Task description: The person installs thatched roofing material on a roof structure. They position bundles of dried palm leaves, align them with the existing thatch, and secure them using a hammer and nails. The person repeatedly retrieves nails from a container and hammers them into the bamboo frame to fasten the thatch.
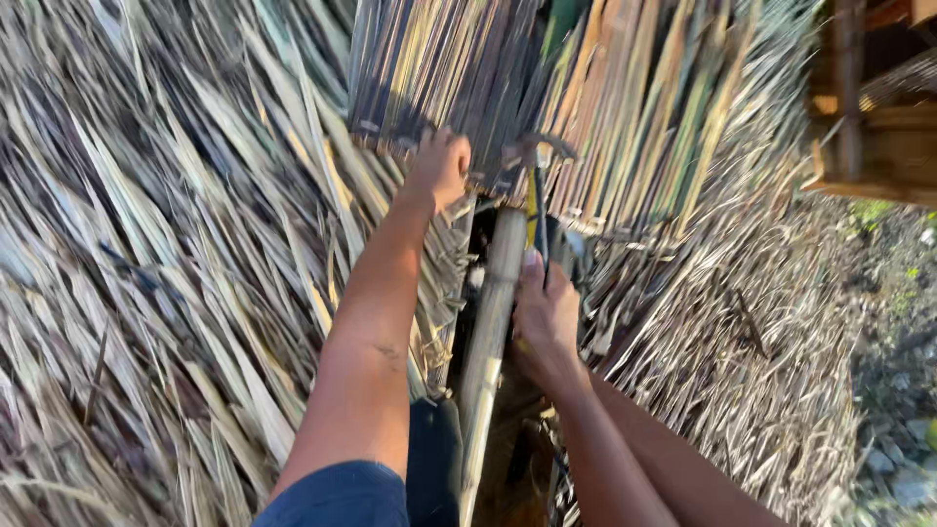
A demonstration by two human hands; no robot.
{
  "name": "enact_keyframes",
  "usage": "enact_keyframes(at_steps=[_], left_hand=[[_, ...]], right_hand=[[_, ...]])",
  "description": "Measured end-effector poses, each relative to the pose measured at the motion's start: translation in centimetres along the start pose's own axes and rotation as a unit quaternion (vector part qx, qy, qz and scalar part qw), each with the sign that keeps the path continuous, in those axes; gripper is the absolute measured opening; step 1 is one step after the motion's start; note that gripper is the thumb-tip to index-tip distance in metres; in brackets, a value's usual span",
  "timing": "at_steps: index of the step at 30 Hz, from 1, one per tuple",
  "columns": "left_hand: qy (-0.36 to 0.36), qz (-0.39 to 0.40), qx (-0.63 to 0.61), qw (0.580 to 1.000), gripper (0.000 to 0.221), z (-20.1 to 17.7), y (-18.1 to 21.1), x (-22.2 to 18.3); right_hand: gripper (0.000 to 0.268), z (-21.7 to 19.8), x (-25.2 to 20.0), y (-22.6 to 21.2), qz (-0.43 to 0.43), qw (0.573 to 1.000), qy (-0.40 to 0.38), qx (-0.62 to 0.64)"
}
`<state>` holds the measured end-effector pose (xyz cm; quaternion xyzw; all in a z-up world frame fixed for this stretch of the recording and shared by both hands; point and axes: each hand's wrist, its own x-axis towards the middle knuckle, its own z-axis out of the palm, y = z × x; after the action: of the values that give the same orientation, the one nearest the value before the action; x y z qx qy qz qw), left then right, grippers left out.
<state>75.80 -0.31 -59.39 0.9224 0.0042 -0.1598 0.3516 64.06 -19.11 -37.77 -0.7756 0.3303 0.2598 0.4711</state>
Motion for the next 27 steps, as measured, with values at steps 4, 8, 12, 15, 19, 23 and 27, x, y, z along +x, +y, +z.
enact_keyframes(at_steps=[4,8,12,15,19,23,27], left_hand=[[-0.042,0.067,0.173,0.982,0.048,-3.3,6.0,-2.6],[-0.232,0.081,0.289,0.925,0.035,-11.9,13.3,-4.7],[-0.299,0.170,0.433,0.833,0.024,-20.9,21.1,-7.9],[-0.311,0.220,0.443,0.812,0.018,-24.3,26.6,-12.0],[-0.224,0.318,0.378,0.840,0.021,-24.8,31.2,-18.6],[-0.195,0.255,0.226,0.920,0.019,-24.4,29.9,-24.2],[-0.121,0.085,0.102,0.984,0.024,-23.6,23.6,-30.3]], right_hand=[[0.042,-5.9,-1.4,-4.3,0.072,0.980,-0.056,-0.179],[0.043,-15.1,-1.5,-9.4,0.013,0.926,-0.113,-0.360],[0.062,-23.4,-6.2,-11.4,-0.046,0.888,-0.097,-0.448],[0.055,-26.8,-12.5,-11.0,-0.032,0.927,-0.021,-0.374],[0.039,-25.7,-19.5,-11.3,-0.088,0.990,-0.016,-0.111],[0.038,-25.5,-25.9,-10.4,-0.176,0.984,0.000,-0.031],[0.038,-27.9,-31.3,-11.3,-0.194,0.976,0.035,-0.098]])
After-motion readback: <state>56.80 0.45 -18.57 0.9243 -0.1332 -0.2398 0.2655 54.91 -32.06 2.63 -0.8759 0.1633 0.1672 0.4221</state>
